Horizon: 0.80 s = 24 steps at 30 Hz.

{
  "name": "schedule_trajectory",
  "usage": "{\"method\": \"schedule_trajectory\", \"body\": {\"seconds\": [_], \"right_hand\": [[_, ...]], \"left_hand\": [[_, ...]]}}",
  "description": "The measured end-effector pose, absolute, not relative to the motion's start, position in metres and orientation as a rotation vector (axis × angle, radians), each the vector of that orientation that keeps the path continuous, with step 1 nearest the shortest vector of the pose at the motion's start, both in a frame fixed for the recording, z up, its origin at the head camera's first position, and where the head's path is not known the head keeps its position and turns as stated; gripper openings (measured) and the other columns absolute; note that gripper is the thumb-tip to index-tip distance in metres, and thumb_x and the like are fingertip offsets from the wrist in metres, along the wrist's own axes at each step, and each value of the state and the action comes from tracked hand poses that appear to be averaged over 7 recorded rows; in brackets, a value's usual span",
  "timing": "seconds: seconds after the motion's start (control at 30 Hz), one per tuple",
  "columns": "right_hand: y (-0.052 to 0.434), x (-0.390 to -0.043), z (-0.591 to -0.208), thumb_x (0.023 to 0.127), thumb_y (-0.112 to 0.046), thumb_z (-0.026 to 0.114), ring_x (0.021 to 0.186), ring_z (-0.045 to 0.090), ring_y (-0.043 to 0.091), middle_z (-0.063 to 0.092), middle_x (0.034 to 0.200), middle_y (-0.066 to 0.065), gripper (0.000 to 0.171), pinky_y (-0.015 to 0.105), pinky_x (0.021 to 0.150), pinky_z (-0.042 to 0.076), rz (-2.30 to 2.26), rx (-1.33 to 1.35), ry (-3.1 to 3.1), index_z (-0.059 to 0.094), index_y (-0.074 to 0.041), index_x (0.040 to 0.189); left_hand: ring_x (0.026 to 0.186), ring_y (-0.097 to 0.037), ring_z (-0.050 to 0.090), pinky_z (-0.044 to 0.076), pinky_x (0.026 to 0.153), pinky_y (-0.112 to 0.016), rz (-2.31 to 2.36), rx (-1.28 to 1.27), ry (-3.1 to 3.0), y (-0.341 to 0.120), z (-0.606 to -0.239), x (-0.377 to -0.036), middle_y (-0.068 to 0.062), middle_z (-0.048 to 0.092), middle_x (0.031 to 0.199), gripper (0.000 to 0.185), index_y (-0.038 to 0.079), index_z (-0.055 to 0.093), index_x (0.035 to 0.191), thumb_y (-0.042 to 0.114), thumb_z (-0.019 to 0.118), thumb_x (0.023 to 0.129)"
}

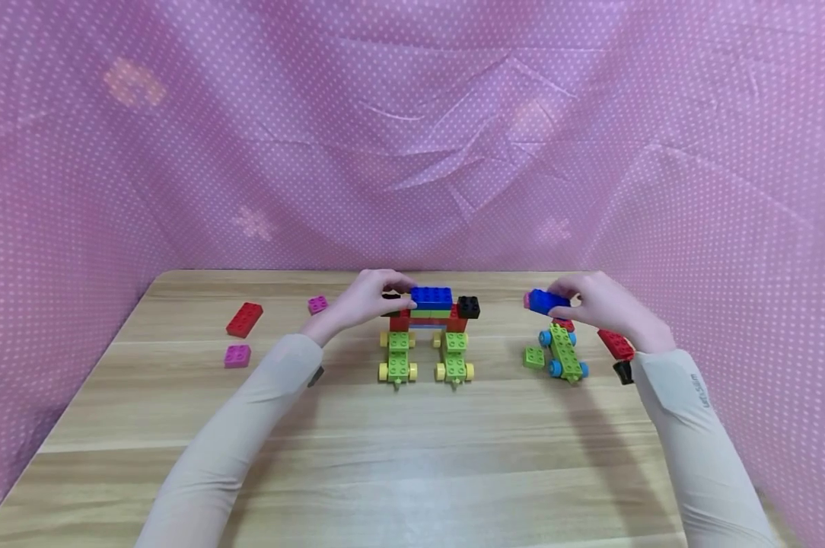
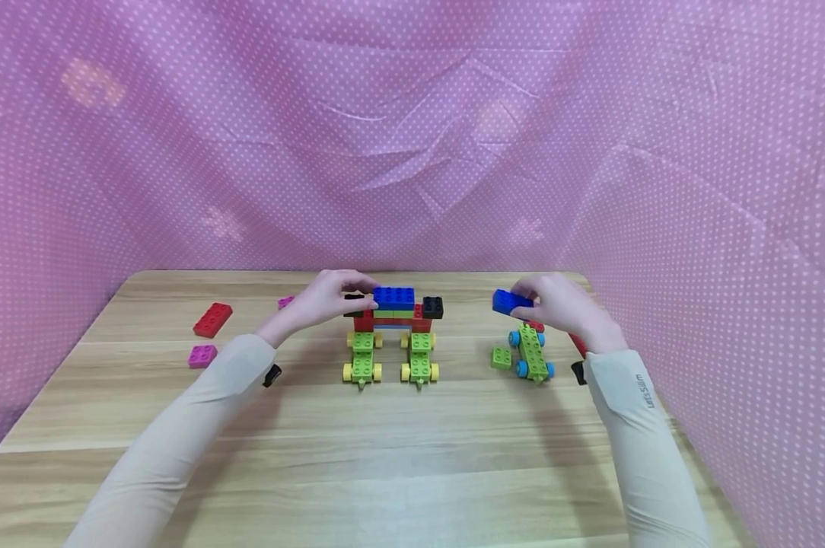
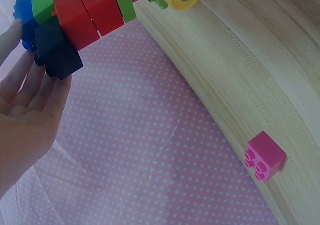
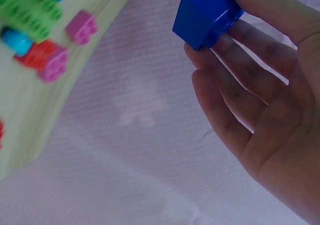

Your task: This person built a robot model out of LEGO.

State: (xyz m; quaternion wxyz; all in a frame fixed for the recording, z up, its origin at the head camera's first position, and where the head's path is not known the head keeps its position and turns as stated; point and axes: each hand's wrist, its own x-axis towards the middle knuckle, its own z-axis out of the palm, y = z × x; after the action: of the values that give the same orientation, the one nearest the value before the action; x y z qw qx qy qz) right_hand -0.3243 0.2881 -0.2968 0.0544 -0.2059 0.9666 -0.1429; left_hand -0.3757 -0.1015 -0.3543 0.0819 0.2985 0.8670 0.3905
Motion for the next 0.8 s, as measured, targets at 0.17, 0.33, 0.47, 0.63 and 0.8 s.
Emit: {"method": "schedule_trajectory", "body": {"seconds": [0.17, 0.33, 0.47, 0.63, 0.8], "right_hand": [[0.268, -0.333, -0.291, 0.087, -0.022, 0.077, 0.092, 0.070, 0.020, 0.076, 0.100, 0.006, 0.024, 0.046, 0.083, 0.058, -0.437, -0.656, 2.935, 0.072, -0.010, 0.107], [0.248, -0.341, -0.286, 0.086, -0.020, 0.077, 0.087, 0.069, 0.017, 0.076, 0.099, 0.006, 0.023, 0.040, 0.079, 0.058, -0.469, -0.754, 2.910, 0.072, -0.009, 0.106], [0.231, -0.346, -0.281, 0.086, -0.019, 0.077, 0.090, 0.070, 0.019, 0.076, 0.101, 0.007, 0.025, 0.044, 0.084, 0.059, -0.481, -0.831, 2.909, 0.072, -0.008, 0.108], [0.215, -0.351, -0.278, 0.087, -0.024, 0.077, 0.100, 0.071, 0.023, 0.076, 0.108, 0.008, 0.031, 0.047, 0.091, 0.058, -0.463, -0.836, 2.897, 0.071, -0.009, 0.114], [0.202, -0.356, -0.280, 0.087, -0.027, 0.076, 0.103, 0.071, 0.022, 0.075, 0.111, 0.006, 0.033, 0.046, 0.093, 0.058, -0.471, -0.850, 2.863, 0.071, -0.013, 0.116]], "left_hand": [[0.109, -0.021, 0.066, 0.055, 0.100, -0.040, 1.170, 0.908, 2.587, -0.102, -0.354, -0.376, -0.008, 0.072, 0.116, 0.036, 0.008, 0.068, 0.124, 0.024, 0.072, 0.091], [0.109, -0.021, 0.066, 0.055, 0.100, -0.040, 1.177, 0.924, 2.590, -0.103, -0.355, -0.376, -0.008, 0.072, 0.116, 0.035, 0.008, 0.069, 0.123, 0.023, 0.072, 0.092], [0.109, -0.021, 0.066, 0.055, 0.101, -0.040, 1.185, 0.921, 2.592, -0.104, -0.355, -0.377, -0.008, 0.072, 0.117, 0.035, 0.008, 0.069, 0.123, 0.023, 0.072, 0.092], [0.108, -0.021, 0.066, 0.055, 0.101, -0.041, 1.190, 0.921, 2.589, -0.106, -0.355, -0.378, -0.008, 0.072, 0.117, 0.035, 0.009, 0.069, 0.123, 0.023, 0.071, 0.092], [0.109, -0.021, 0.067, 0.054, 0.102, -0.041, 1.189, 0.916, 2.589, -0.105, -0.357, -0.377, -0.008, 0.072, 0.117, 0.034, 0.009, 0.069, 0.122, 0.024, 0.071, 0.092]]}}
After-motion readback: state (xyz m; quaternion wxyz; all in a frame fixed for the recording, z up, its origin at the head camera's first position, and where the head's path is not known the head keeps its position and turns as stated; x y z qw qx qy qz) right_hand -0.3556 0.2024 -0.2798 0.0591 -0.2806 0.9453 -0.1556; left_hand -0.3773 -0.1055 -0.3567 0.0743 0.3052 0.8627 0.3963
